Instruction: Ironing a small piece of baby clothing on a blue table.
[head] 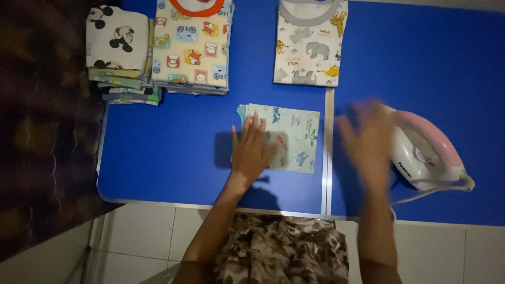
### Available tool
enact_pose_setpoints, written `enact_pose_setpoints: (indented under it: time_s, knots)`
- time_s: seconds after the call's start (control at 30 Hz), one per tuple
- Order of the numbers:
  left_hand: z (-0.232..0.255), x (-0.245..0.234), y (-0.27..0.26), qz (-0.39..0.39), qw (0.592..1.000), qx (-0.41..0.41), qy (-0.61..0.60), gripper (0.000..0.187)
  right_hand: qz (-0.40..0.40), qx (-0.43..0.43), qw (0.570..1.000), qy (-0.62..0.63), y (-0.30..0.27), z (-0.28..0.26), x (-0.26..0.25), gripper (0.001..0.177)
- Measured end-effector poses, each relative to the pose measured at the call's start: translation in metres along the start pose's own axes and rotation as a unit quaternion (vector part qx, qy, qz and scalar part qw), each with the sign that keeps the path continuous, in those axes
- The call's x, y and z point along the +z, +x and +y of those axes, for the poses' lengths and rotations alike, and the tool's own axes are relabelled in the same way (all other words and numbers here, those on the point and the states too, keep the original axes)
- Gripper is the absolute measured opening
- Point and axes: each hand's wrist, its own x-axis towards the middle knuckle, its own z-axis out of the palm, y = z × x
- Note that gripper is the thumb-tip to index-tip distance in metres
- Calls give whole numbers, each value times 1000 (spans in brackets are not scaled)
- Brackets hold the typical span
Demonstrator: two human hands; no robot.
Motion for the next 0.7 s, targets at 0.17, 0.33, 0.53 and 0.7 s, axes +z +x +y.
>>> enact_pose_setpoints:
  time_s: [0.17, 0.33, 0.53, 0.7]
  knots:
    - [-3, 6, -1, 15, 999, 17, -28, 83, 96, 26, 988, -117, -8, 130, -8, 51]
    - [-4, 7, -3, 11, 999, 28, -35, 82, 66, 118, 973, -187, -1, 146, -25, 63]
    - [2, 18, -8, 71, 996, 40, -46, 80, -110, 221, 950, -193, 2, 144, -21, 68]
    - [8, 36, -6, 95, 992, 79, -37, 85, -125, 215, 945, -211, -2, 142, -18, 61]
